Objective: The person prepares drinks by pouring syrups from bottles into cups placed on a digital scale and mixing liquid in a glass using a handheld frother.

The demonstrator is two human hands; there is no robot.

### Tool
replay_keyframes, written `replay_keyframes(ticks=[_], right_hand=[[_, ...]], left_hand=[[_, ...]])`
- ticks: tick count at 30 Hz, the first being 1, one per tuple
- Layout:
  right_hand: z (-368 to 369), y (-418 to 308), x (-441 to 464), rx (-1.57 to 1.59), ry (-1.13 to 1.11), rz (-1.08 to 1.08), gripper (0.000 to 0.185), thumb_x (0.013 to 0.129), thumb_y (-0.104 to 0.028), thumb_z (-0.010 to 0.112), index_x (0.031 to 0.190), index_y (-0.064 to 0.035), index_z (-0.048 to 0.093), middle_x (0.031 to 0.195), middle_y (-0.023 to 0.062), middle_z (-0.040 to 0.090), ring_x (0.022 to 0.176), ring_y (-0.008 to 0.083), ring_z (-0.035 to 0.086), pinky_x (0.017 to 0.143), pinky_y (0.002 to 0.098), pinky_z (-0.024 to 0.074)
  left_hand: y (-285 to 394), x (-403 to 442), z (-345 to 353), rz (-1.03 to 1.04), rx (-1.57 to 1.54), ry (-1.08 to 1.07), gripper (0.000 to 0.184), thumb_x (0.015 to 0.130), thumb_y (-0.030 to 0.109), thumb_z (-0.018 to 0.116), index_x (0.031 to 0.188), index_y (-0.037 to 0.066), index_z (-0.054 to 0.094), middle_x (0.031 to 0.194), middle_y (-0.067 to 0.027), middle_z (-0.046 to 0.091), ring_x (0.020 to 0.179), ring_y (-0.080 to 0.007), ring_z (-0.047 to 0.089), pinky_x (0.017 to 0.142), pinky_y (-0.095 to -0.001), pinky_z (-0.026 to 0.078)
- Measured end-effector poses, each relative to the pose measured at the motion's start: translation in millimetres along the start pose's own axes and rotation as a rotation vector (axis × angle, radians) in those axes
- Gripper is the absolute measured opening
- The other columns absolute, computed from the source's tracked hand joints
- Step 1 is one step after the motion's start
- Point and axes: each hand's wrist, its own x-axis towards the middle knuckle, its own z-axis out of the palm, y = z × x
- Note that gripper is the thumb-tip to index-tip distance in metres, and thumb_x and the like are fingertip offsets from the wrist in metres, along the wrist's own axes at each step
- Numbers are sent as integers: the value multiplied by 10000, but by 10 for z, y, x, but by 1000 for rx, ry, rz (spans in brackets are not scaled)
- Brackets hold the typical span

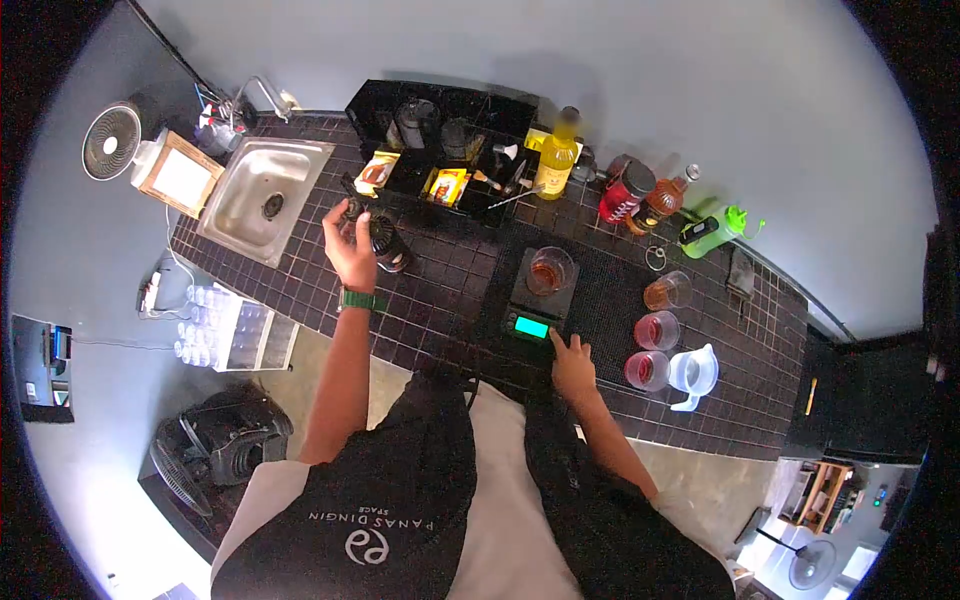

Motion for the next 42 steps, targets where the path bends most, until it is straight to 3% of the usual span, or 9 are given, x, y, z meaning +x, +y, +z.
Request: replay_keyframes(ticks=[3, 6, 9, 11, 14, 20, 33, 36, 42], right_hand=[[40, 26, -8, -11, 53, -24, 738, 894, -100, 634, 1575, -257, 395, 1326, 256, 509, 1113, 457, 579, 899, 542, 579], [-59, 39, 11, -34, -54, 1, 816, 872, -150, 676, 1604, -257, 332, 1390, 249, 492, 1204, 476, 529, 926, 521, 568], [-79, 44, -93, -39, -12, -5, 794, 869, -211, 695, 1592, -242, 370, 1363, 210, 512, 1186, 428, 535, 937, 505, 536], [257, 221, -136, 88, 414, -103, 666, 868, -253, 703, 1504, -196, 512, 1323, 169, 541, 1158, 380, 536, 959, 500, 479], [361, 193, -148, 187, 551, -83, 507, 849, -205, 715, 1343, -119, 635, 1254, 158, 551, 1152, 367, 536, 987, 494, 432], [311, 125, -61, 226, 559, 11, 383, 842, -192, 719, 1211, -99, 679, 1210, 143, 566, 1141, 343, 547, 970, 474, 445], [330, 157, -58, 276, 590, -2, 347, 842, -187, 723, 1177, -103, 684, 1159, 133, 571, 1123, 340, 554, 952, 469, 444], [337, 162, -40, 233, 618, -5, 346, 866, -268, 713, 1182, -131, 685, 1172, 105, 595, 1089, 337, 567, 922, 472, 456], [311, 144, -61, 278, 646, -29, 334, 826, -181, 739, 1145, -99, 684, 1149, 128, 583, 1080, 339, 576, 908, 467, 456]], left_hand=[[38, -28, 7, 14, 56, 17, 374, 959, 109, 734, 1283, -7, 589, 1244, -132, 641, 1075, -204, 648, 911, -342, 529], [32, -33, 16, 3, 45, 32, 375, 958, 104, 734, 1285, -7, 589, 1239, -134, 644, 1083, -207, 647, 916, -344, 530], [-23, -39, 2, 3, 19, 19, 379, 957, 103, 734, 1289, -7, 588, 1232, -138, 647, 1093, -210, 647, 920, -348, 531], [59, -35, 13, 6, 38, 22, 381, 957, 102, 734, 1292, -6, 589, 1230, -141, 647, 1085, -211, 648, 918, -348, 530], [33, -32, 8, 19, 72, 16, 389, 955, 103, 735, 1299, -2, 587, 1229, -145, 647, 1077, -217, 649, 918, -353, 528], [13, -46, 18, 6, 68, 19, 407, 950, 99, 731, 1316, 2, 582, 1256, -148, 636, 1105, -226, 633, 940, -369, 514], [7, -93, 72, -3, 54, 47, 449, 945, 91, 733, 1359, 25, 570, 1272, -119, 616, 1093, -205, 601, 959, -358, 496], [-21, -90, 67, -9, 42, 39, 471, 945, 91, 732, 1380, 33, 561, 1282, -122, 615, 1085, -207, 603, 957, -353, 495], [20, -66, 26, -32, 80, -1, 531, 933, 87, 738, 1422, 43, 539, 1311, -138, 610, 1081, -209, 607, 952, -346, 492]])
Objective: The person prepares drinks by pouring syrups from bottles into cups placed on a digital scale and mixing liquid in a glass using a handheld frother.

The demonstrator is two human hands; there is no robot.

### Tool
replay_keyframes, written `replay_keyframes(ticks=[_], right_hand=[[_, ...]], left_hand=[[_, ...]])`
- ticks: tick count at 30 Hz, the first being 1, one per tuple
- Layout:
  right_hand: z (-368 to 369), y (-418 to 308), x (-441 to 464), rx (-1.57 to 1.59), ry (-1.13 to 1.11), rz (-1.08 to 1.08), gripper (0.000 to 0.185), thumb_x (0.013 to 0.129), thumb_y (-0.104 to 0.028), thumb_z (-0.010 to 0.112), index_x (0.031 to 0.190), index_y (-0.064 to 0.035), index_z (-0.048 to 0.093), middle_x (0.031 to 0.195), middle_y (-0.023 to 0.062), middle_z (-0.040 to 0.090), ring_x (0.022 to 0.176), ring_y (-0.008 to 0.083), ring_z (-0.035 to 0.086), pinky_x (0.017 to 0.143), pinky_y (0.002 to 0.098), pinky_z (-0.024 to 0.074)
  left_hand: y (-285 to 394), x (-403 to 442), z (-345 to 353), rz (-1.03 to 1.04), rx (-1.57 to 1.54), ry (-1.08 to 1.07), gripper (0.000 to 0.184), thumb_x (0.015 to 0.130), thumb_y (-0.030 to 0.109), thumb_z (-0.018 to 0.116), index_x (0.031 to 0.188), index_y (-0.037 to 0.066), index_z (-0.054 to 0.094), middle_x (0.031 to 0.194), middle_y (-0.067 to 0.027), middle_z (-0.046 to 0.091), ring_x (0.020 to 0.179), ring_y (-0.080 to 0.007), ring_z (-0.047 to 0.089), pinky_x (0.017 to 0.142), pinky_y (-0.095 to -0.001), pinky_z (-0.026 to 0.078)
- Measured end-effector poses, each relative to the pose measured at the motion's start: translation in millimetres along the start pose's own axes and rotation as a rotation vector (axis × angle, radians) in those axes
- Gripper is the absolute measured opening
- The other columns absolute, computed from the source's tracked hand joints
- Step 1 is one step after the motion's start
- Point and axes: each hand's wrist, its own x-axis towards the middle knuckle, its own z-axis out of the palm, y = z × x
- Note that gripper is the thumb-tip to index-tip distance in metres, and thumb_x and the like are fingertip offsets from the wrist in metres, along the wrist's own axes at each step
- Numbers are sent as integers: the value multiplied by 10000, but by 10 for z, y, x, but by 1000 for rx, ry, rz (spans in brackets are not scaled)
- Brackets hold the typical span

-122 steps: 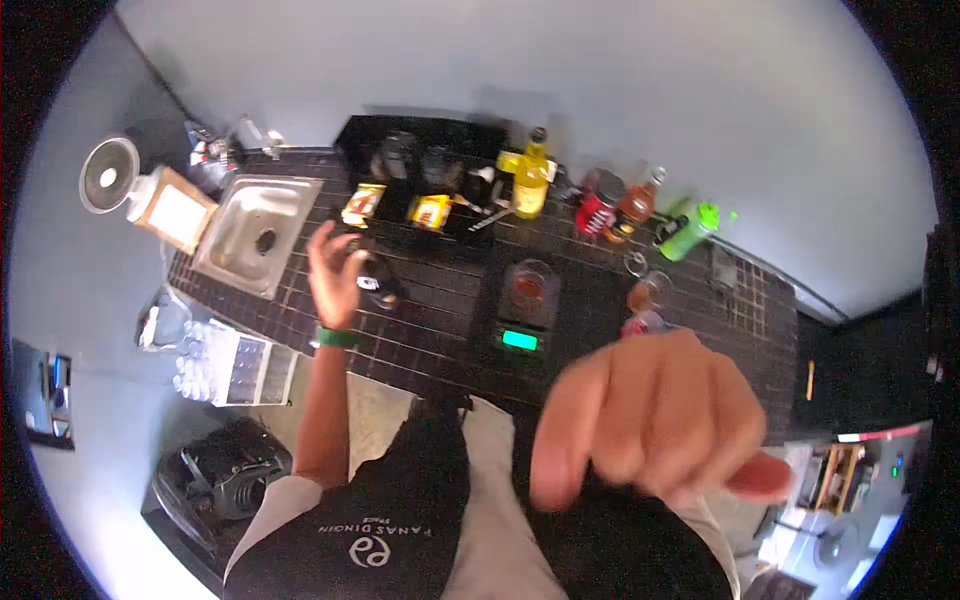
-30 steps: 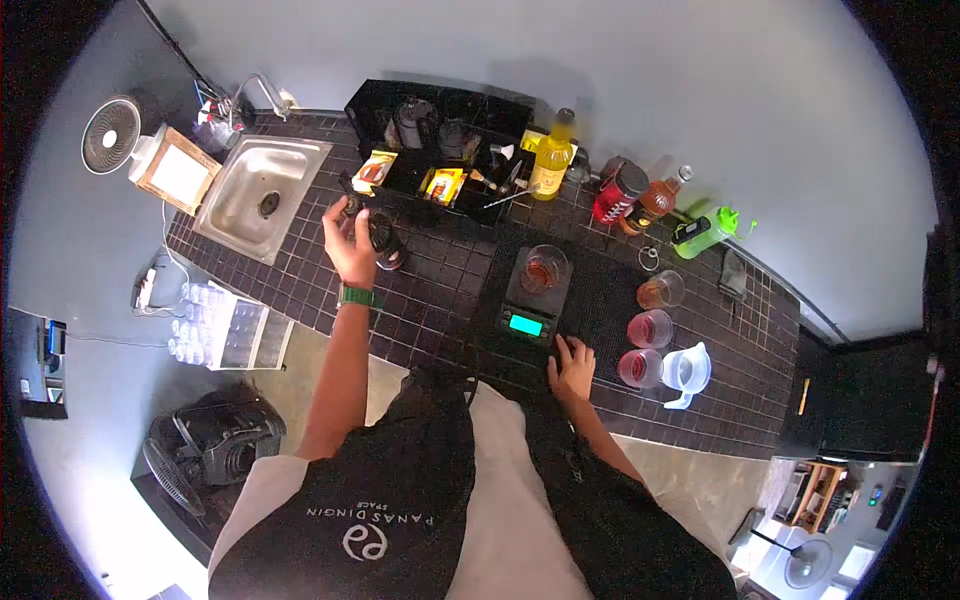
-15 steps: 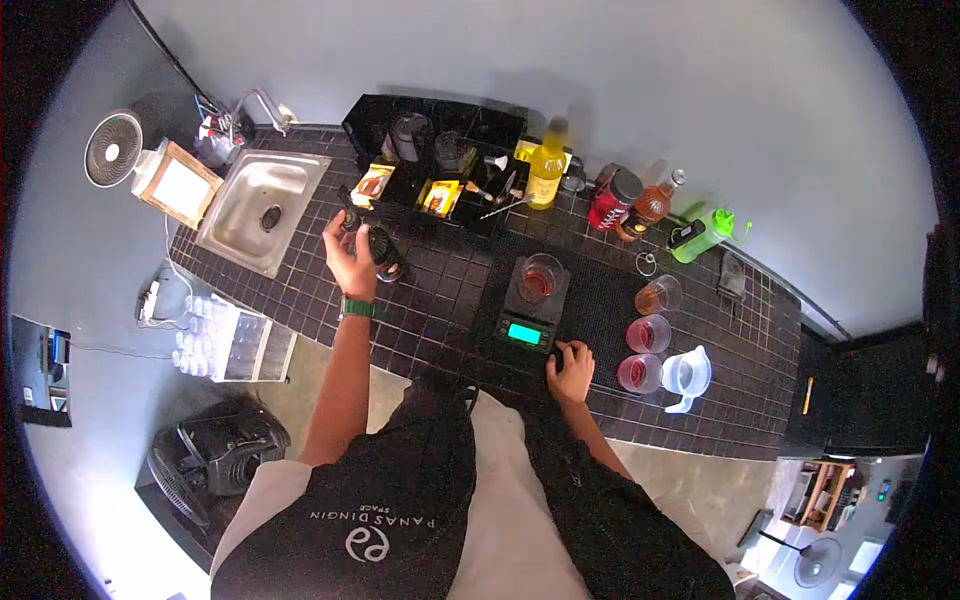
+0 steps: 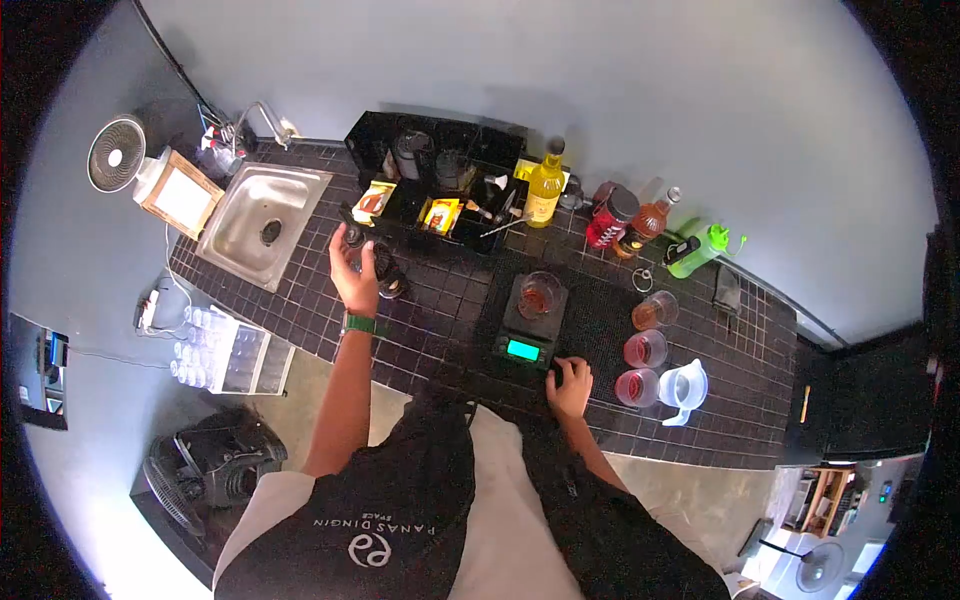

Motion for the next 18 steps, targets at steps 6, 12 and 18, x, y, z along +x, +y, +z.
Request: replay_keyframes(ticks=[6, 12, 18], right_hand=[[-10, 44, 25, 147, 113, -16, 250, 820, -117, 737, 1057, -60, 684, 1035, 144, 611, 958, 368, 615, 836, 471, 489], [-47, 53, 356, 342, 251, 122, 86, 887, 28, 646, 967, -3, 655, 961, 145, 631, 815, 274, 634, 733, 342, 504], [-364, 23, 1496, 409, 465, 99, 138, 881, 3, 665, 1017, -6, 645, 917, 125, 618, 773, 252, 604, 699, 351, 501]], left_hand=[[-61, 70, -24, 5, 52, -51, 565, 914, 88, 744, 1433, 40, 524, 1316, -139, 605, 1090, -226, 602, 959, -364, 485], [158, -34, -162, 176, 160, 37, 633, 858, 41, 794, 1423, 11, 512, 1292, -162, 606, 1107, -263, 622, 945, -392, 512], [332, -595, -489, 384, 149, -262, 205, 854, -2, 741, 1039, 21, 655, 917, -115, 704, 756, -233, 690, 685, -325, 557]])
